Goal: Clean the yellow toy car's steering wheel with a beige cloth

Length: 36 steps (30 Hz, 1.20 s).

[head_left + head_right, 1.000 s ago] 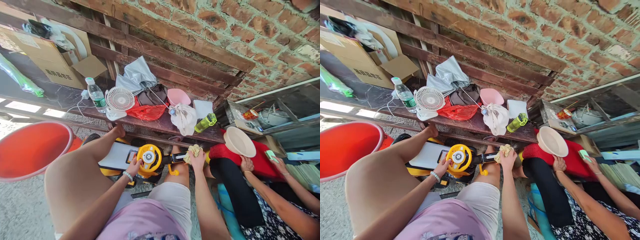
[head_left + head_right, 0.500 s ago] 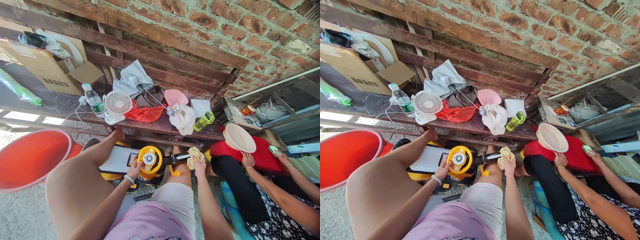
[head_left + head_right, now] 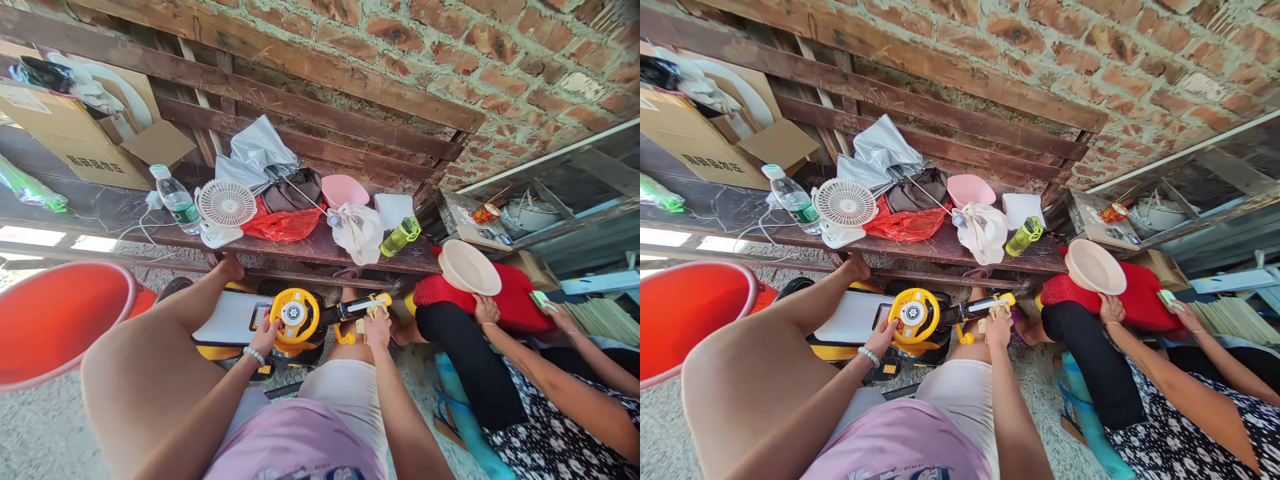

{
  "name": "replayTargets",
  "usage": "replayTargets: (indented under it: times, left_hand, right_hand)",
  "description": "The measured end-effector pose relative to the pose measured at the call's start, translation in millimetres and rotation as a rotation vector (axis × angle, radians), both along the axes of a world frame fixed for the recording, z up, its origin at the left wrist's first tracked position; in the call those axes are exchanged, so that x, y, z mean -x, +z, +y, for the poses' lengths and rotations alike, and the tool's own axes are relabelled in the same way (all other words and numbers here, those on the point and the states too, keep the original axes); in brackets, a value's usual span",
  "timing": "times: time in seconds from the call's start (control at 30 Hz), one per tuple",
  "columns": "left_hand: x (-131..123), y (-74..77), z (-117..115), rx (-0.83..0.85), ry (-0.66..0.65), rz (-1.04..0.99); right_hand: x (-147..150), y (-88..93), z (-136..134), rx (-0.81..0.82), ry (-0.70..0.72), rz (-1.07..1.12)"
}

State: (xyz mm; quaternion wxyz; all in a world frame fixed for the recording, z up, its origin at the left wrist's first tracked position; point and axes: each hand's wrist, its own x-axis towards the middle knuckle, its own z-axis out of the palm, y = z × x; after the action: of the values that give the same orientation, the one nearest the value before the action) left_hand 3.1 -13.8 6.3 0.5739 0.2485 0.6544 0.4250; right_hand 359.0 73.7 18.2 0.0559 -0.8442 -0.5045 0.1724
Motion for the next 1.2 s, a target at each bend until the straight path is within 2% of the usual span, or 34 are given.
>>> replayTargets:
  times: [0.07,0.13,0.23,0.33,0.4,0.57,0.7,0.77,0.87,0.97,1.07,1.2]
  left_hand:
    - [1,-2.1,1,-0.002,0.01,-0.009]
    - [1,-3.1,2,0.001,0.021,-0.017]
    - [-1,-3.3,3,0.009,0.035,-0.027]
    - [-2,-2.3,3,0.013,0.043,-0.021]
    - [-2,-1.4,2,0.01,0.03,-0.013]
    - [1,-1.7,0,-0.005,0.012,-0.007]
    - [1,-2.8,1,-0.011,0.02,0.002]
    - [0,-2.1,1,-0.012,0.028,0.019]
    - [-2,0.1,1,-0.019,0.042,0.013]
    - [-2,2.5,1,-0.031,0.05,-0.02]
    - [-2,4.0,1,-0.018,0.036,-0.036]
    - [-2,4.6,2,0.009,0.033,-0.029]
  right_hand:
    - [14,9.8,-4,0.128,0.041,-0.084]
    - [21,21.2,-11,0.2,0.153,-0.136]
    - [27,32.3,-27,0.216,0.403,-0.185]
    - [28,34.0,-36,0.214,0.528,-0.204]
    - [22,33.1,-32,0.23,0.491,-0.192]
    - [-9,34.6,5,0.284,0.217,-0.134]
    - [-10,38.0,14,0.286,0.181,-0.101]
    - [3,38.3,4,0.282,0.228,-0.108]
    - [21,38.7,-19,0.259,0.441,-0.13]
    - [18,45.6,-32,0.253,0.617,-0.102]
    - [-4,62.7,-23,0.237,0.642,-0.035]
    - [-25,90.2,21,0.017,0.538,-0.097]
